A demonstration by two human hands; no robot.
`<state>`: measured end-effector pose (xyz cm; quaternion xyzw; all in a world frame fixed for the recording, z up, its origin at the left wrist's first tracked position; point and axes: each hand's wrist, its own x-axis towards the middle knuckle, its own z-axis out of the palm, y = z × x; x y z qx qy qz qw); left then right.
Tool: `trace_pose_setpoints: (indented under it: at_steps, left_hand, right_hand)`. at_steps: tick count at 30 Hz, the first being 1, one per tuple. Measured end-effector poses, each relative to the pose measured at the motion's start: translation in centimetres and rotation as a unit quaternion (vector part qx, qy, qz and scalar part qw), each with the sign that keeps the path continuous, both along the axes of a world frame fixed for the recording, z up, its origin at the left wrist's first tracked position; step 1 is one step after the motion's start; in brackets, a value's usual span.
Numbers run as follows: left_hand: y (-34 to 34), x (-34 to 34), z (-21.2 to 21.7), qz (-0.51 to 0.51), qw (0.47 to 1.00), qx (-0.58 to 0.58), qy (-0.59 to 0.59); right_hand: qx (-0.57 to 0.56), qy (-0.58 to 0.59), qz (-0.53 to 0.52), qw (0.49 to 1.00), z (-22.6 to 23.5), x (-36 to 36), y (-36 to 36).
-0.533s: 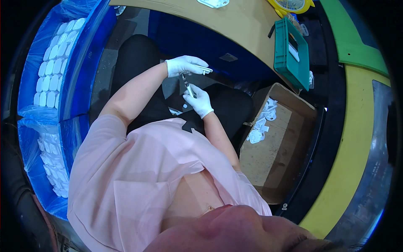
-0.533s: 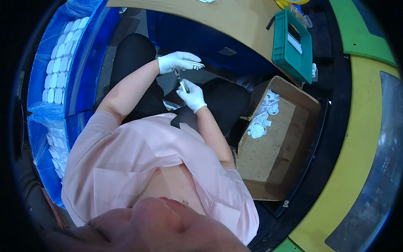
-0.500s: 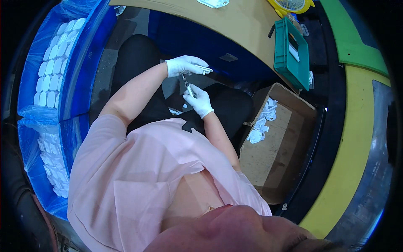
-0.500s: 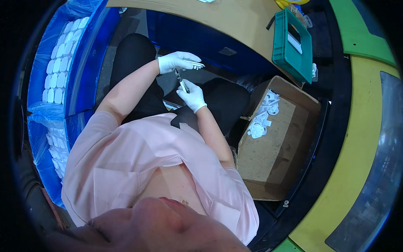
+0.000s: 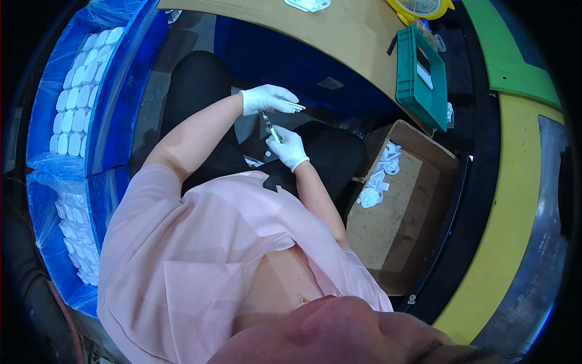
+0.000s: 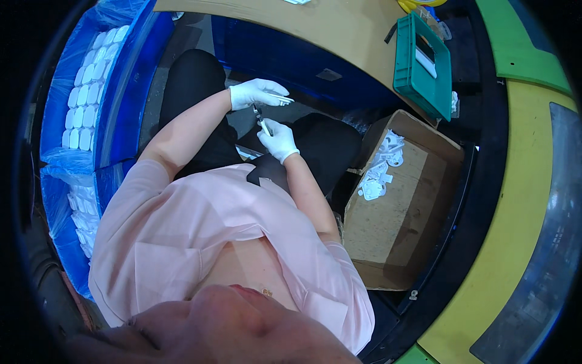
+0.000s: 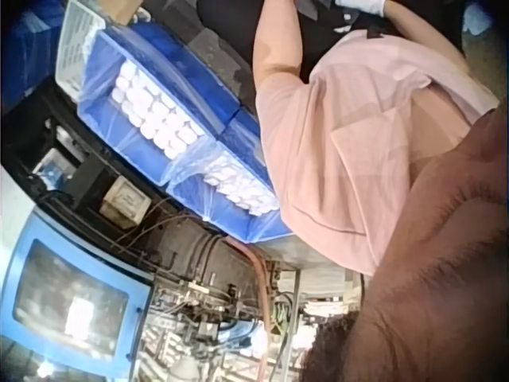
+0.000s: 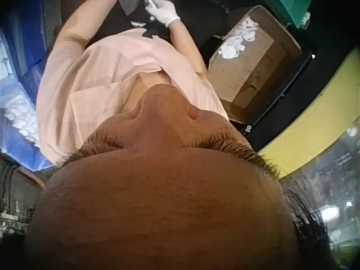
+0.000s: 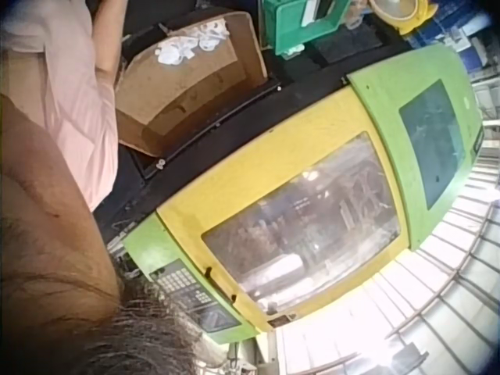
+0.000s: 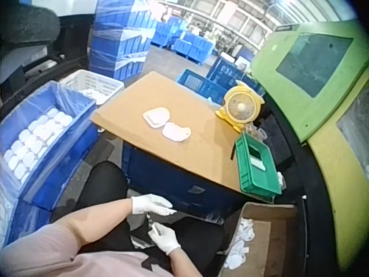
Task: Picking individual white plastic components from large storage crates and placing them into a smaller cardboard box for packaging.
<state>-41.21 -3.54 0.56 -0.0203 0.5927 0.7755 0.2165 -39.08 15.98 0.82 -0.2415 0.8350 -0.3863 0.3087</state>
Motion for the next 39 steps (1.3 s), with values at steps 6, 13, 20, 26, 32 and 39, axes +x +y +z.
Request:
trace_pose_setpoints:
  at_steps: [6,13,20,26,32,39]
  left_hand:
    - [0.1,0.2,-0.6,0.001,1.0,-0.001,-0.021]
    - [-0.4,-0.4,1.8,0.019,0.997,0.08,0.001]
    - [-0.9,0.0,2.0,0.158,0.964,0.202,-0.066]
    - [-1.5,-0.3,6.9,0.197,0.924,0.326,0.024]
    - [-5.2,-8.6,10.8,0.43,0.89,0.143,0.052]
    - [-5.1,-16.8,12.9,0.375,0.926,-0.033,0.015]
  right_hand:
    - [0.036,0.033,0.018,0.999,-0.4,0.1,0.0]
    - [-0.014,0.115,-0.017,0.993,-1.0,0.3,-0.2]
    - [-0.138,-0.111,-0.244,0.953,-0.2,-0.4,-0.3]
    - [-0.202,-0.206,-0.31,0.906,-0.6,-0.9,-0.5]
    - [-0.195,-0.16,-0.274,0.928,-1.4,-0.7,-1.5]
    - [-0.212,-0.2,-0.314,0.904,-1.7,-1.2,-1.3]
